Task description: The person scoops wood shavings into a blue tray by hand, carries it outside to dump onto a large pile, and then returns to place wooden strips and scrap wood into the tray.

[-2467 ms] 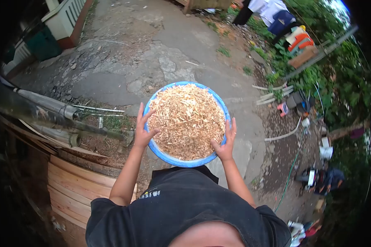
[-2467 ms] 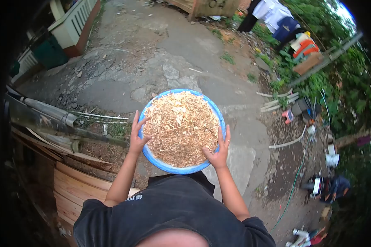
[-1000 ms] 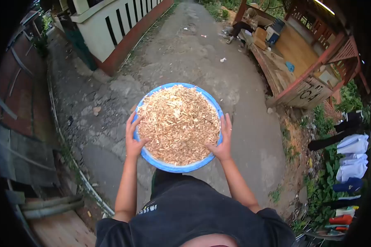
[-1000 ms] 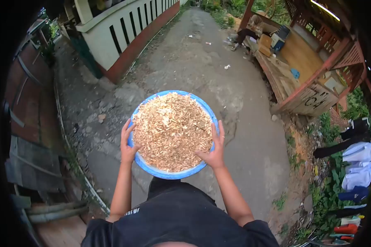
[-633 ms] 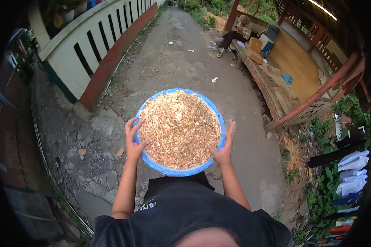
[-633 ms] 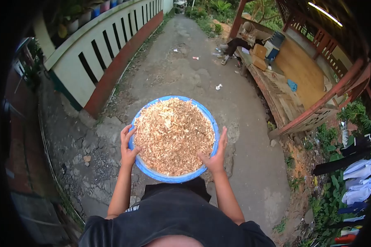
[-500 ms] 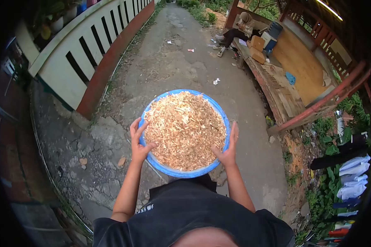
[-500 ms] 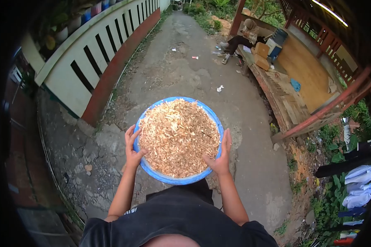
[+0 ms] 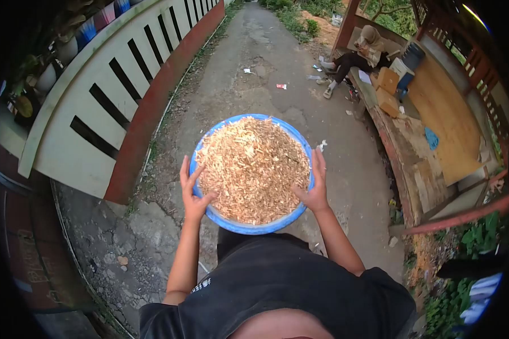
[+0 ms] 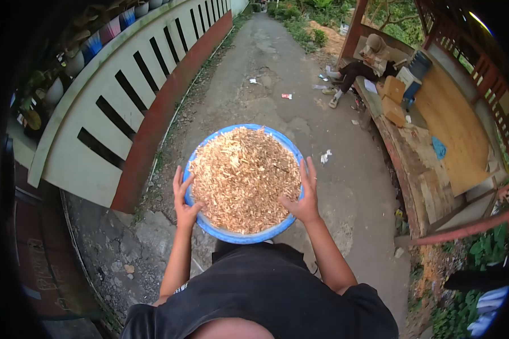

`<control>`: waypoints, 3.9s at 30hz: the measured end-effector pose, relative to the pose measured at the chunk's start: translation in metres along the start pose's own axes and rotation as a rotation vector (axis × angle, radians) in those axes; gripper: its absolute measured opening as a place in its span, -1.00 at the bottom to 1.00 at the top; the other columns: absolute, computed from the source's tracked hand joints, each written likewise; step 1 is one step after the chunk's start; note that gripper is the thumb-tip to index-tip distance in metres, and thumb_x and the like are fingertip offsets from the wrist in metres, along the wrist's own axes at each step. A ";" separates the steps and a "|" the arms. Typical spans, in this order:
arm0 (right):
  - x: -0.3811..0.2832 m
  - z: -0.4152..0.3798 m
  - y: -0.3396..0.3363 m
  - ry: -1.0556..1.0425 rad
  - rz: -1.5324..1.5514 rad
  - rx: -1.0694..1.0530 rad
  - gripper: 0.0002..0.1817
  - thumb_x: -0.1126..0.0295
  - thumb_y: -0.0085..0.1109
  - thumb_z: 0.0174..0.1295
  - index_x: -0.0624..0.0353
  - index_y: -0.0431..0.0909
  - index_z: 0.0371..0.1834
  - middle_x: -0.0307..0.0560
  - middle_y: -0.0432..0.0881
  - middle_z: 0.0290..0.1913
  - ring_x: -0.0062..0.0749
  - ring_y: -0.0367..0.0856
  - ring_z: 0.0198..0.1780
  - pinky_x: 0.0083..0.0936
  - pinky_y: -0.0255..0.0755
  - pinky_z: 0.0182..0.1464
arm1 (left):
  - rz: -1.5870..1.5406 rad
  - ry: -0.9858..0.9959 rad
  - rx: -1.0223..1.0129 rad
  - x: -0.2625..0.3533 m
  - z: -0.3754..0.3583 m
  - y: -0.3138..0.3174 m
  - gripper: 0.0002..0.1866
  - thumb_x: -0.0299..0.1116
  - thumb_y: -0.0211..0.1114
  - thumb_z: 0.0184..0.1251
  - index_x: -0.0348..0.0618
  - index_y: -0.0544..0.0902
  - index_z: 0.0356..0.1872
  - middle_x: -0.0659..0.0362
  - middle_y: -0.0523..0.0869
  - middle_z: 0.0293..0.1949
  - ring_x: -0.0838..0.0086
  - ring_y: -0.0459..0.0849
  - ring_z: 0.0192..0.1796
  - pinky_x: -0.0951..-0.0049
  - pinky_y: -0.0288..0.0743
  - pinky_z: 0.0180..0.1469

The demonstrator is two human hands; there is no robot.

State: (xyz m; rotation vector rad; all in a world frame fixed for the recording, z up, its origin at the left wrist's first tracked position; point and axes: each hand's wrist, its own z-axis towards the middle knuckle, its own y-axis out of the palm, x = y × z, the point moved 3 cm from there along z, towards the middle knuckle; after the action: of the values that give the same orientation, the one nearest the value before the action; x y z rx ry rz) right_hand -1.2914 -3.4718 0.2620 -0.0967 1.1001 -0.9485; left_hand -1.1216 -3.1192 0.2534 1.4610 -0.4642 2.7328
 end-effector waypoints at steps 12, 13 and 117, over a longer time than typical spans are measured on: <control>0.116 0.275 0.094 0.050 -0.022 0.064 0.27 -0.09 0.62 0.08 0.11 0.15 0.83 0.33 0.05 0.80 0.24 0.10 0.78 0.08 0.11 0.71 | -0.013 0.032 -0.027 -0.163 0.283 0.090 0.12 0.33 0.75 -0.07 -0.07 0.62 0.53 -0.23 0.24 0.72 -0.15 0.29 0.70 -0.17 0.15 0.69; 0.126 0.306 0.096 0.070 -0.026 0.071 0.25 0.07 0.67 0.04 0.04 0.16 0.84 0.31 0.02 0.81 0.25 0.11 0.78 0.09 0.17 0.70 | -0.023 0.030 -0.048 -0.177 0.317 0.103 0.12 0.33 0.75 -0.07 -0.07 0.62 0.53 -0.23 0.24 0.72 -0.15 0.29 0.70 -0.17 0.15 0.69; 1.580 1.843 -0.090 0.411 -0.366 0.660 -0.19 0.17 0.48 0.27 0.13 0.53 0.62 0.23 0.37 0.66 0.16 0.30 0.69 -0.01 0.19 0.68 | -0.445 0.208 -0.756 -0.876 1.919 1.763 -0.07 0.14 0.75 -0.04 0.02 0.74 0.44 -0.12 0.33 0.70 -0.05 0.33 0.71 -0.09 0.22 0.69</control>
State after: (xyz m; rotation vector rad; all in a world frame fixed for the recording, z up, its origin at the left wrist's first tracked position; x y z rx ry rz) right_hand 0.2961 -5.3026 0.0862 0.4710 1.1030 -1.6721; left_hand 0.6759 -5.1931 0.0908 0.9268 -0.8989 1.9872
